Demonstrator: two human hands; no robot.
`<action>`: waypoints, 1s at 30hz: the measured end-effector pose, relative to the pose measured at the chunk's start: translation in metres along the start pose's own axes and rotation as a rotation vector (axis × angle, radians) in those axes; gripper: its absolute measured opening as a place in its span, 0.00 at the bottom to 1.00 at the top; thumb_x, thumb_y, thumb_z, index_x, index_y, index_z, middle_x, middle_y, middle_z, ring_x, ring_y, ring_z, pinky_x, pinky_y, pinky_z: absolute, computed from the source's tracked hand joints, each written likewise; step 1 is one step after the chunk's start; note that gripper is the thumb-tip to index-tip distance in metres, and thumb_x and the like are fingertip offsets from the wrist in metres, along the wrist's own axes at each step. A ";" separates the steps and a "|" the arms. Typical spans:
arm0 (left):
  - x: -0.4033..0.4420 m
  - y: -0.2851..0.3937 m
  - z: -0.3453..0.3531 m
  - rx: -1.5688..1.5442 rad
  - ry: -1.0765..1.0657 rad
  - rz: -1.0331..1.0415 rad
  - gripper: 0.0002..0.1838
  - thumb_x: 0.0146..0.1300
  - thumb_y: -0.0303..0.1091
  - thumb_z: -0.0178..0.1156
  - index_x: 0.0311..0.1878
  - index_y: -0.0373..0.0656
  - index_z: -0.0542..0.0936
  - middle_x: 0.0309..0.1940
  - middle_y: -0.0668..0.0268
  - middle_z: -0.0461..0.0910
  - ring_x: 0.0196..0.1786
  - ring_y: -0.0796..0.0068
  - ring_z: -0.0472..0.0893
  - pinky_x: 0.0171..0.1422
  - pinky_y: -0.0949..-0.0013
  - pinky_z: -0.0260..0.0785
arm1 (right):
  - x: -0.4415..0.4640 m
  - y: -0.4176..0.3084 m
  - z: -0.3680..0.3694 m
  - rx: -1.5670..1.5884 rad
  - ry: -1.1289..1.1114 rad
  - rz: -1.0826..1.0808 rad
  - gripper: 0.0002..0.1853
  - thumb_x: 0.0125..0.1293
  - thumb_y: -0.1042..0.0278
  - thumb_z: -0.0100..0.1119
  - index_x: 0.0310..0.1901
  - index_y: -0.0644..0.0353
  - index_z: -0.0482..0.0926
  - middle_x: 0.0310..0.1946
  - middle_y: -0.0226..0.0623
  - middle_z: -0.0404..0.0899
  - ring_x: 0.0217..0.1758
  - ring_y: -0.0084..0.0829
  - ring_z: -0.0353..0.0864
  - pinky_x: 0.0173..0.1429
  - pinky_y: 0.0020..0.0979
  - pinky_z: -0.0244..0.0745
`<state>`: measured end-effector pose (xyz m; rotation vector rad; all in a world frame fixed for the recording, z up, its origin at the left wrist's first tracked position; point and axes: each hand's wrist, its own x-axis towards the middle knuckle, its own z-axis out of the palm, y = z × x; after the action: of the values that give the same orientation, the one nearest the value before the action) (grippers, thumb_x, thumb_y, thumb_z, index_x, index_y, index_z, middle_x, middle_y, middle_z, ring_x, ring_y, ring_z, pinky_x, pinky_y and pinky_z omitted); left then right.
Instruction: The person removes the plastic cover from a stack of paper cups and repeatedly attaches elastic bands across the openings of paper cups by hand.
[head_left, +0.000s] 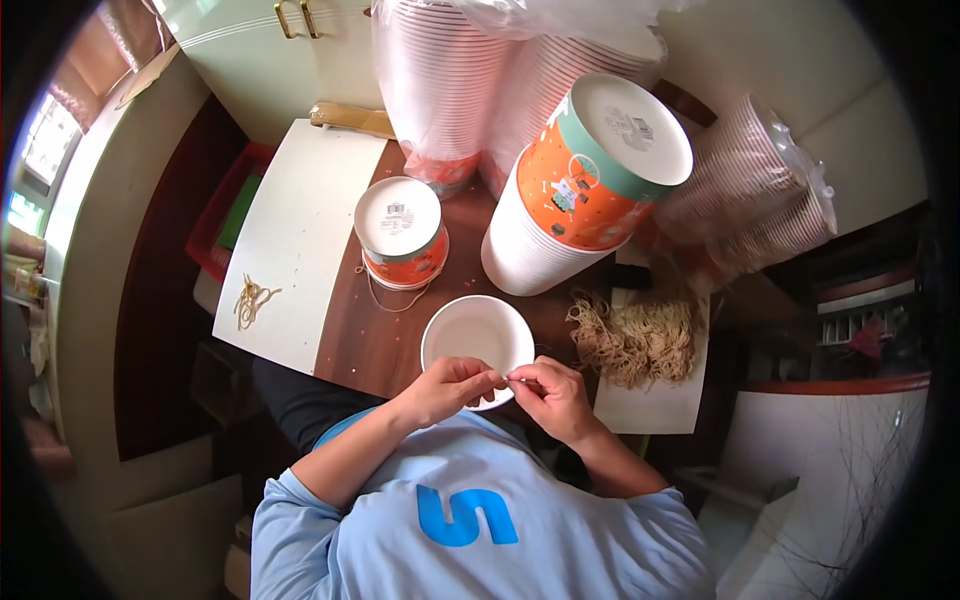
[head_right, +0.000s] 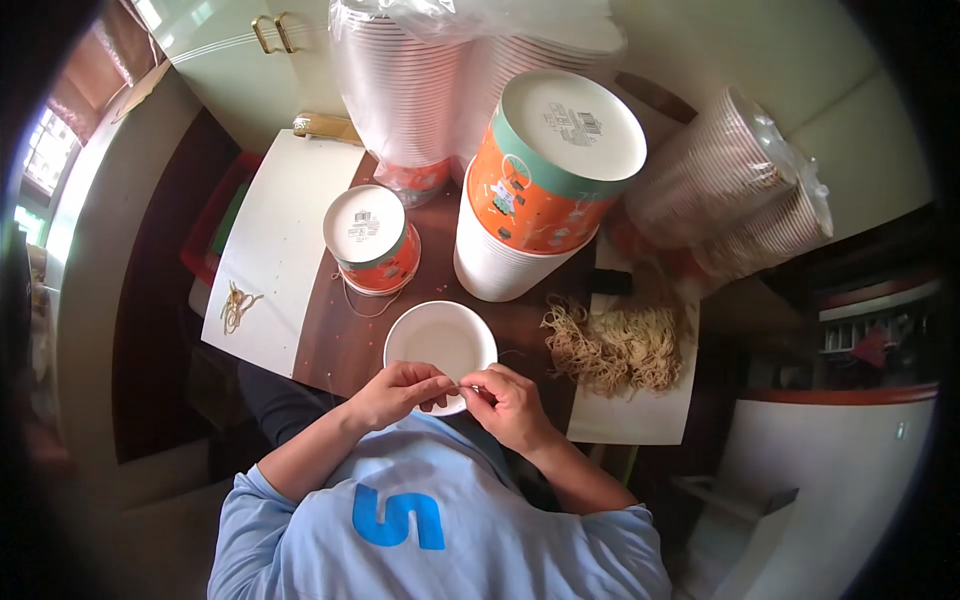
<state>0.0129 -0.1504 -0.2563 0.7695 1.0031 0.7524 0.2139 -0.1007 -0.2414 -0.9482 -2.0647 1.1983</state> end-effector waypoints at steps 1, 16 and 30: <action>0.000 -0.004 -0.001 0.006 0.005 0.022 0.15 0.72 0.40 0.54 0.43 0.36 0.81 0.30 0.70 0.78 0.34 0.85 0.73 0.39 0.79 0.68 | 0.002 -0.003 0.000 -0.016 -0.012 -0.007 0.06 0.57 0.78 0.65 0.37 0.60 0.80 0.28 0.37 0.78 0.26 0.28 0.80 0.30 0.27 0.74; 0.000 -0.019 0.024 0.084 0.104 0.056 0.07 0.67 0.30 0.61 0.41 0.35 0.81 0.35 0.68 0.82 0.39 0.84 0.79 0.46 0.77 0.73 | -0.016 0.004 -0.009 -0.009 -0.091 -0.008 0.06 0.58 0.77 0.63 0.37 0.60 0.77 0.29 0.38 0.77 0.31 0.38 0.80 0.34 0.33 0.76; 0.011 -0.006 0.055 0.272 0.175 0.057 0.07 0.62 0.31 0.64 0.37 0.36 0.82 0.31 0.69 0.82 0.35 0.86 0.79 0.41 0.78 0.73 | -0.020 0.021 -0.038 -0.077 -0.114 -0.178 0.07 0.58 0.78 0.63 0.36 0.59 0.76 0.27 0.37 0.76 0.28 0.37 0.78 0.32 0.35 0.74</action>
<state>0.0682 -0.1555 -0.2480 0.9825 1.2633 0.7508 0.2601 -0.0904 -0.2461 -0.7272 -2.2474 1.1088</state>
